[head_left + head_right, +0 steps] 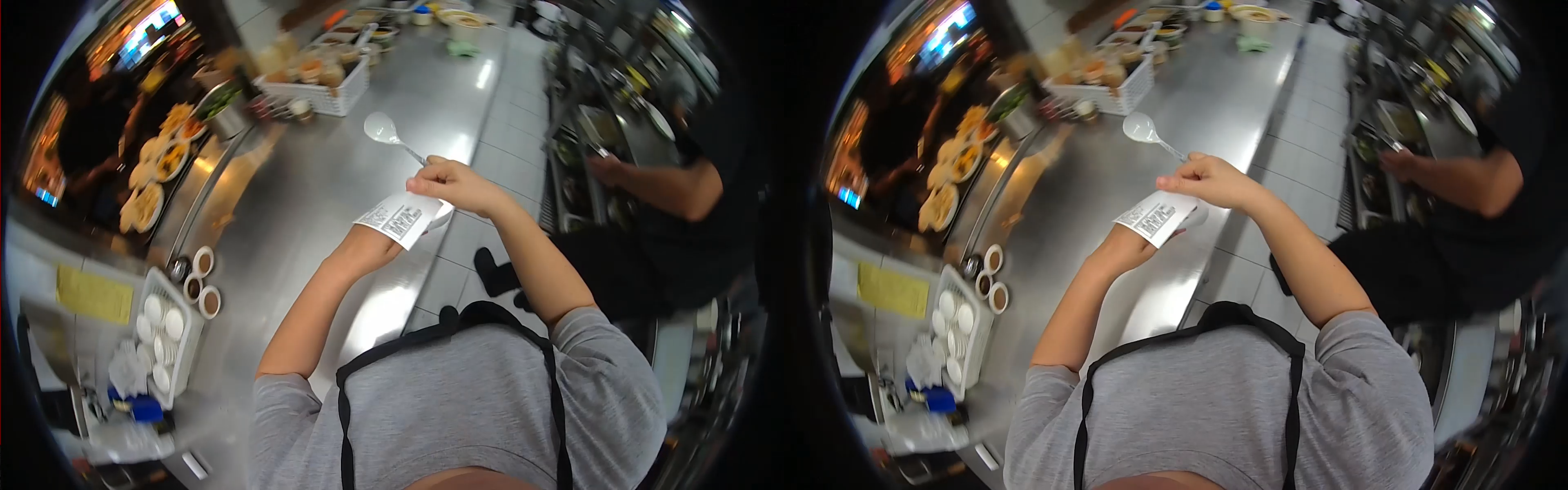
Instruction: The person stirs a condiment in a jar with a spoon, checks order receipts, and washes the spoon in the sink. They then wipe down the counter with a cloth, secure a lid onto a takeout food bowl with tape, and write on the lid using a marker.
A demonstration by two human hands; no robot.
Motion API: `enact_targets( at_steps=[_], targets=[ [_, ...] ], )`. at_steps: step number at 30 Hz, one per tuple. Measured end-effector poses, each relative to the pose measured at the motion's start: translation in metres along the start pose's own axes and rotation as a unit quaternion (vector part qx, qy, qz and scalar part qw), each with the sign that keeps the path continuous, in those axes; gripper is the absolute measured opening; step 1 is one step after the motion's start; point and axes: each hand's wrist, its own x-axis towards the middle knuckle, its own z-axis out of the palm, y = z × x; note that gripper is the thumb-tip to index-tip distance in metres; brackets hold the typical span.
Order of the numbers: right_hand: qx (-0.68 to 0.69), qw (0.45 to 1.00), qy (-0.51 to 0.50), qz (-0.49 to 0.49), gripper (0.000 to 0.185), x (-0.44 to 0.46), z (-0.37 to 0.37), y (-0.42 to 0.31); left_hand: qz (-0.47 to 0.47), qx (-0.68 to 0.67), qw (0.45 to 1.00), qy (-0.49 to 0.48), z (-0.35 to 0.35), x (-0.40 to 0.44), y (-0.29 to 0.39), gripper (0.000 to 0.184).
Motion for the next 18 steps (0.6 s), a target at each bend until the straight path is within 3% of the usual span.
enact_targets(
  at_steps=[2, 3, 6, 7, 8, 10, 12, 13, 16, 18],
  targets=[
    [-0.011, 0.998, 0.045, 0.029, 0.037, -0.041, -0.015, 0.002, 0.029, 0.003, 0.999, -0.047, 0.022, 0.02, 0.016, 0.034],
    [0.049, 0.995, 0.075, 0.032, 0.032, -0.059, -0.021, 0.007, 0.01, -0.065, 0.993, -0.094, 0.032, 0.032, 0.023, 0.035],
    [0.121, 0.977, 0.173, 0.023, 0.021, -0.115, -0.038, 0.011, 0.092, -0.101, 0.983, -0.12, 0.069, 0.053, 0.037, 0.034],
    [0.092, 0.967, 0.236, -0.032, 0.02, -0.136, -0.042, 0.006, 0.075, -0.069, 0.982, -0.162, 0.078, 0.056, 0.049, 0.034],
    [0.054, 0.949, 0.299, -0.084, 0.02, -0.159, -0.048, -0.001, 0.14, -0.08, 0.977, -0.139, 0.091, 0.059, 0.056, 0.031],
    [-0.004, 0.928, 0.35, -0.129, 0.016, -0.208, -0.063, -0.021, 0.12, -0.088, 0.969, -0.199, 0.108, 0.067, 0.078, 0.023],
    [-0.012, 0.903, 0.406, -0.137, 0.015, -0.26, -0.072, -0.042, 0.179, -0.088, 0.952, -0.235, 0.139, 0.072, 0.092, 0.015],
    [-0.045, 0.883, 0.443, -0.149, 0.015, -0.285, -0.079, -0.045, 0.228, -0.157, 0.937, -0.213, 0.159, 0.074, 0.102, 0.012],
    [-0.135, 0.812, 0.559, -0.104, 0.013, -0.362, -0.102, -0.045, 0.212, -0.275, 0.892, -0.291, 0.181, 0.083, 0.171, 0.015],
    [-0.056, 0.761, 0.64, -0.092, 0.014, -0.408, -0.113, -0.038, 0.247, -0.336, 0.863, -0.286, 0.205, 0.084, 0.216, 0.015]
  ],
)
